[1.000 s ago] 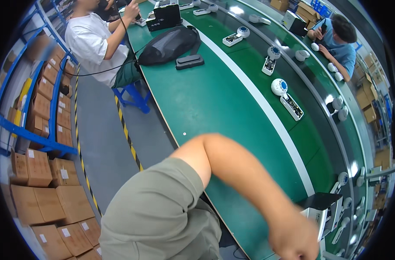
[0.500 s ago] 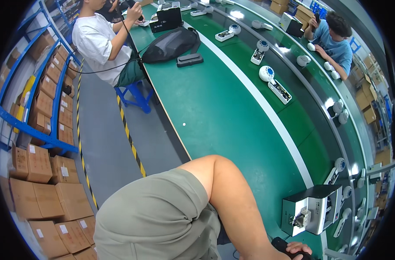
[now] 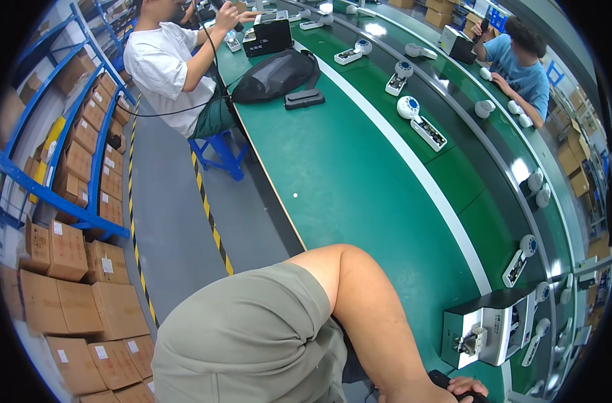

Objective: The person is assembling and testing circuit boards at a manual assembly station using an electric screwdriver.

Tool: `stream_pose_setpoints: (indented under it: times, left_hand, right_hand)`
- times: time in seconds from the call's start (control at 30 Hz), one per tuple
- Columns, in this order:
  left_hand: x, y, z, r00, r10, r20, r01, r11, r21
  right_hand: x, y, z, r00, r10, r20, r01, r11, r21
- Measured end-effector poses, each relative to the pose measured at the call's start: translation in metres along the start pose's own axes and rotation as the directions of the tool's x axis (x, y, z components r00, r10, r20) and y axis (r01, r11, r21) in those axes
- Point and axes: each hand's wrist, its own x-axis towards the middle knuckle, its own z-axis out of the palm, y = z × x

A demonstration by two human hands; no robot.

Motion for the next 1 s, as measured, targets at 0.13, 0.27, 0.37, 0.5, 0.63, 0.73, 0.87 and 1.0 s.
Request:
stream_pose_setpoints:
  times: [0.13,0.27,0.37,0.5,0.63,0.73,0.87,1.0]
  left_hand:
    - [-0.009,0.015,-0.015,1.0,-0.024,-0.01,0.023,0.998,-0.061]
    - [-0.023,0.041,-0.044,1.0,-0.008,-0.019,0.006,0.99,-0.138]
    - [-0.02,0.028,-0.049,0.996,0.092,-0.01,-0.091,0.962,-0.258]
    - [-0.045,0.009,-0.051,0.828,-0.398,-0.395,0.059,0.762,-0.644]
    - [-0.086,-0.083,-0.072,0.585,-0.511,-0.63,0.509,0.836,-0.205]
    - [-0.109,-0.165,-0.067,0.461,-0.693,-0.555,0.834,0.551,0.006]
    - [-0.13,-0.248,-0.05,0.77,-0.474,-0.427,0.622,0.415,0.664]
    - [-0.137,-0.289,-0.033,0.833,-0.503,-0.23,0.415,0.295,0.861]
  right_hand:
    - [-0.001,0.001,-0.002,0.998,0.053,0.028,-0.052,0.998,-0.042]
    - [-0.021,0.012,-0.004,0.993,-0.082,-0.085,0.084,0.996,0.025]
    - [-0.017,0.026,0.043,0.904,-0.165,-0.394,0.192,0.981,0.031]
    - [0.013,0.033,0.08,0.563,-0.164,-0.81,0.112,0.986,-0.122]
    - [0.027,0.023,0.085,0.629,-0.245,-0.738,0.116,0.968,-0.223]
    - [0.023,0.022,0.086,0.576,-0.258,-0.775,0.106,0.964,-0.242]
    - [0.021,0.019,0.086,0.564,-0.239,-0.791,0.115,0.971,-0.211]
    - [0.017,0.031,0.086,0.547,-0.257,-0.797,0.126,0.966,-0.225]
